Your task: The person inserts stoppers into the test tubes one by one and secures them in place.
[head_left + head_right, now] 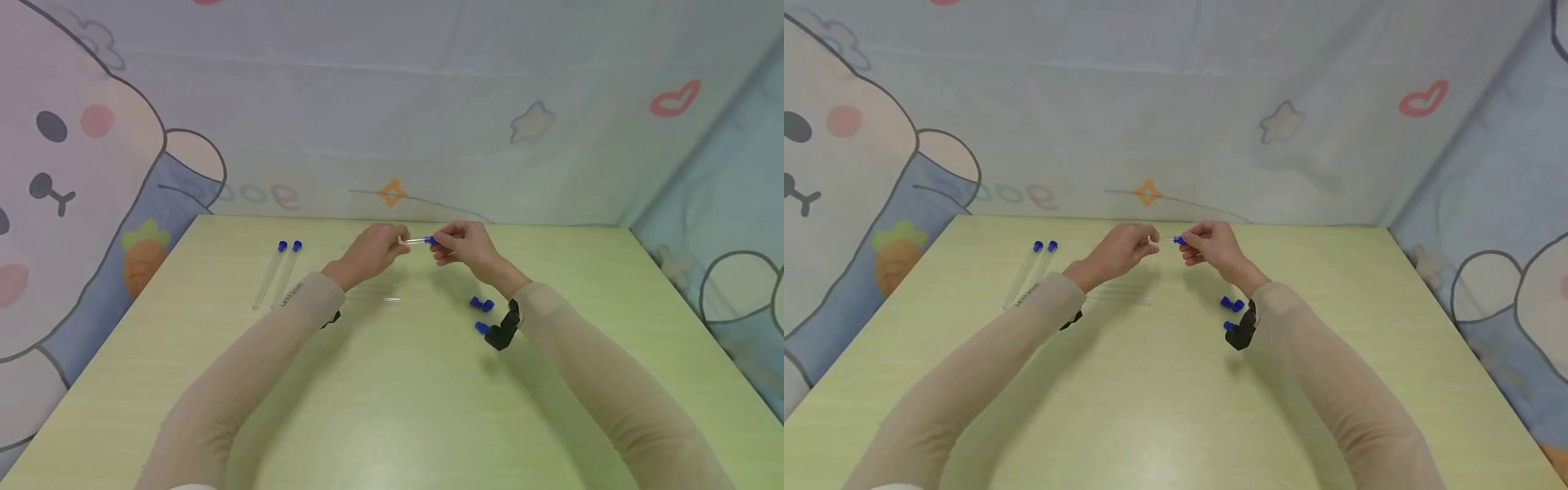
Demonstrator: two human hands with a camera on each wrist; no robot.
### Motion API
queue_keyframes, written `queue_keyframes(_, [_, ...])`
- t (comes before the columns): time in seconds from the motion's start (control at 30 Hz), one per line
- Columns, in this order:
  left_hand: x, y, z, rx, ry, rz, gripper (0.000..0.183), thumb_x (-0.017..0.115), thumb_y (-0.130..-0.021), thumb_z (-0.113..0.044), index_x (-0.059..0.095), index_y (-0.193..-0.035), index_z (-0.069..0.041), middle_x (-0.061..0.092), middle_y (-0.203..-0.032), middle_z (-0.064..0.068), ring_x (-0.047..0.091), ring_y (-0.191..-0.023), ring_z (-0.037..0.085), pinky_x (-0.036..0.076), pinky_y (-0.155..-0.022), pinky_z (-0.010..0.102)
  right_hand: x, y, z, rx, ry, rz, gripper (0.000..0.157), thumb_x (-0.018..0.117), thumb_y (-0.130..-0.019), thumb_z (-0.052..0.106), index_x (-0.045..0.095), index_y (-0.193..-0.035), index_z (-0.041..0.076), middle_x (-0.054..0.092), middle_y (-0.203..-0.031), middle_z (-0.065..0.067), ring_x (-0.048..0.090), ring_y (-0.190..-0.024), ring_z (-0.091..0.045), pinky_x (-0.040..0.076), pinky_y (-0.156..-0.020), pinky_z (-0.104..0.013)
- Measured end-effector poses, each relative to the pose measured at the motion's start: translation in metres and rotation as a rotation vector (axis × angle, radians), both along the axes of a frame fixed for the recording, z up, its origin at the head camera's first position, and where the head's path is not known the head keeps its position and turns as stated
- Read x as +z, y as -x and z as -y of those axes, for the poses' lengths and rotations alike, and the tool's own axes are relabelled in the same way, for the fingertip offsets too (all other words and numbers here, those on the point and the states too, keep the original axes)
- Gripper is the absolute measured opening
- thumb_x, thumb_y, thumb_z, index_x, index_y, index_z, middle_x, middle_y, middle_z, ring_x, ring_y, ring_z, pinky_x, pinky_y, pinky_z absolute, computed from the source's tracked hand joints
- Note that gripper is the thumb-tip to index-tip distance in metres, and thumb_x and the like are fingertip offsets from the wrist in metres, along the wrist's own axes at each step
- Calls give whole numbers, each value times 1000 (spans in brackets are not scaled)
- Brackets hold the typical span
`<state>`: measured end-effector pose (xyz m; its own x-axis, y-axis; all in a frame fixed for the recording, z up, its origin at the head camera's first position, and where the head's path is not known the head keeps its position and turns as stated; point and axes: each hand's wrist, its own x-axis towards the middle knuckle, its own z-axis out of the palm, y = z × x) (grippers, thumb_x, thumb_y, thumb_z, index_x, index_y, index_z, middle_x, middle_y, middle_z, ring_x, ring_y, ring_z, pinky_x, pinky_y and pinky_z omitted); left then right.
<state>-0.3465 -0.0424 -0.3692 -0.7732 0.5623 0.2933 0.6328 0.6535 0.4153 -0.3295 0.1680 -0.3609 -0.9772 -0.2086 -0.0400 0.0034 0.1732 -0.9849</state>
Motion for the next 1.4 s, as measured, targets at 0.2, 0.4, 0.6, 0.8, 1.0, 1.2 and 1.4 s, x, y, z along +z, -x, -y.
queue_keyframes(0.2, [0, -3, -1, -26, -34, -35, 15, 63, -92, -11, 70, -102, -1, 72, -97, 11, 64, -79, 20, 53, -76, 33, -3, -2, 4, -54, 91, 26, 16, 56, -96, 4, 58, -101, -10, 67, -74, -2, 67, -63, -11, 59, -67, -27])
queue_keyframes(0.4, [2, -7, -3, -52, 12, -59, 19, 61, -93, -9, 58, -75, -3, 63, -74, 10, 45, -65, 15, 40, -66, 27, -5, -5, 7, -95, 122, 19, 15, 58, -95, 4, 60, -99, -10, 67, -72, 0, 65, -63, -10, 58, -64, -25])
queue_keyframes(0.6, [5, -8, -5, -69, 34, -33, 28, 60, -95, -9, 50, -69, -7, 55, -67, 6, 41, -63, 14, 39, -65, 26, -4, -8, 5, -80, 67, 12, 20, 59, -94, 5, 60, -104, -13, 68, -72, 0, 66, -62, -11, 59, -66, -27])
queue_keyframes(0.8, [4, -6, -4, -70, 30, -32, 25, 60, -95, -11, 53, -72, -5, 40, -64, -1, 35, -62, 12, 32, -61, 24, 0, -5, 3, -46, 25, 17, 22, 57, -96, 8, 59, -107, -12, 67, -75, -2, 67, -63, -12, 59, -68, -29])
queue_keyframes(1.0, [5, -3, 3, -37, 74, -8, 13, 59, -96, -14, 65, -95, -1, 63, -75, 7, 52, -65, 15, 45, -66, 28, 2, -2, 0, -23, -79, -4, 27, 53, -100, 17, 59, -111, -7, 67, -79, -6, 64, -62, -11, 59, -65, -30])
queue_keyframes(1.2, [8, 4, 32, 59, 95, 41, 20, 53, -100, -17, 55, -115, -4, 70, -92, 15, 62, -72, 21, 49, -67, 33, 3, -2, -11, 26, -235, -52, 27, 51, -100, 17, 60, -113, -4, 68, -84, -12, 64, -65, -17, 58, -66, -33])
queue_keyframes(1.4, [21, 11, 73, 208, 90, 76, 18, 49, -101, -19, 52, -108, -3, 59, -72, 11, 42, -54, 17, 36, -54, 29, 3, -4, -25, 75, -343, -86, 26, 51, -100, 16, 61, -114, -4, 67, -80, -6, 66, -69, -23, 58, -68, -38])
